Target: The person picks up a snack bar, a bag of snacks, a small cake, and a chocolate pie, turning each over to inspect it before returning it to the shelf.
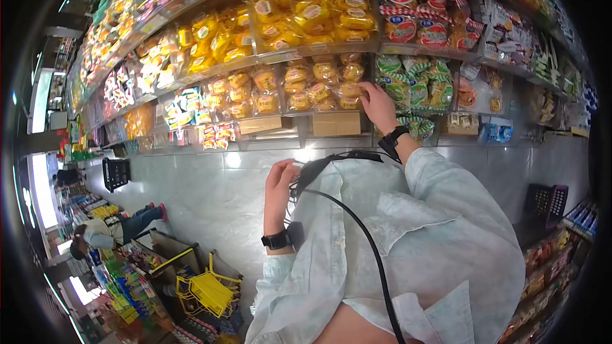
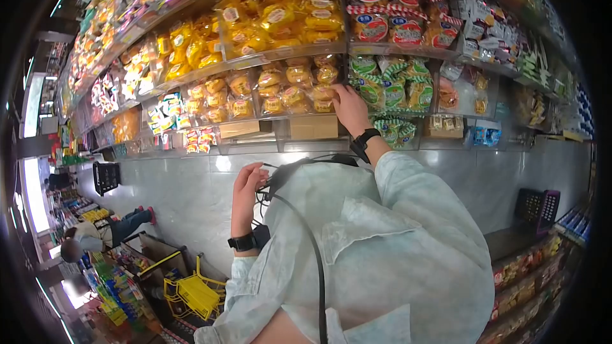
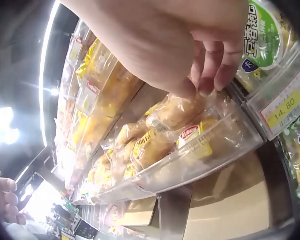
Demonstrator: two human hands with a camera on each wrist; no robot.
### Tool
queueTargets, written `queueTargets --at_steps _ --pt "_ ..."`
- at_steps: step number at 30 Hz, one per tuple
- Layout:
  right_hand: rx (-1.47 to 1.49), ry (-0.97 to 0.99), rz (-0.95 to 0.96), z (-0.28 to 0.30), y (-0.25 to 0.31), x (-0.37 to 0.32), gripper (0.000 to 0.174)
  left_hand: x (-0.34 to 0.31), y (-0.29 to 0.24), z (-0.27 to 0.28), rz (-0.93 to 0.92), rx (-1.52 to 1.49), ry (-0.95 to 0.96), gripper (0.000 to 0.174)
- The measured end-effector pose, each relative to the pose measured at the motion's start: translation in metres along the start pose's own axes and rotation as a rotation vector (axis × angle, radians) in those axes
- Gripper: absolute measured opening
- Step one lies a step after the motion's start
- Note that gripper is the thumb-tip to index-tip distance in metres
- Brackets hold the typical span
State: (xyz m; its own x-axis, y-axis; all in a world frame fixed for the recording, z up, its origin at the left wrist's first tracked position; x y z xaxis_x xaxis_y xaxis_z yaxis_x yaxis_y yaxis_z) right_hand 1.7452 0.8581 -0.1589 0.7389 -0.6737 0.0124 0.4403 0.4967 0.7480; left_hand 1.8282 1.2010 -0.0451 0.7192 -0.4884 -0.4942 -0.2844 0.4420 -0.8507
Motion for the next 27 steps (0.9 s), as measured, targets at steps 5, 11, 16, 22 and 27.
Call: queueTargets --at_steps 5,11,16,22,27 --pt "0.393 -0.129 -0.025 0.034 0.006 -0.015 0.023 0.034 -0.024 -0.044 -0.103 0.119 0.243 0.030" --pt "0.674 -0.135 -0.104 0.071 0.040 -0.054 0.022 0.048 -0.030 -0.065 -0.195 0.203 0.366 0.033" --pt "0.709 0.022 -0.097 0.072 0.087 -0.099 0.020 0.031 -0.045 -0.050 -0.333 0.116 0.352 0.045" --pt "0.741 0.247 -0.055 0.043 0.155 -0.153 0.017 0.007 -0.033 0.000 -0.389 0.168 0.359 0.042" --pt "0.827 0.302 -0.123 0.010 0.187 -0.205 0.018 -0.029 0.007 0.036 -0.286 0.041 0.332 0.031"
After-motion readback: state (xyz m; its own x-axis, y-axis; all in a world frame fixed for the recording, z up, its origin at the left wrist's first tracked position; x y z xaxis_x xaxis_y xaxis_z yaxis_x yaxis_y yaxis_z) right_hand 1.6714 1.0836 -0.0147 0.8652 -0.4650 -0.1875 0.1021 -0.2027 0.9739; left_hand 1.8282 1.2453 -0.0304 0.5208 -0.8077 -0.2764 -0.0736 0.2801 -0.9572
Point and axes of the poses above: each hand's wrist, its own x-axis towards the middle knuckle, its own z-axis out of the back of the hand, y = z × x, the point moved 4 cm from there along x, towards the middle knuckle, and after that the axes turned 7 degrees about x, right-handed, at the moved point
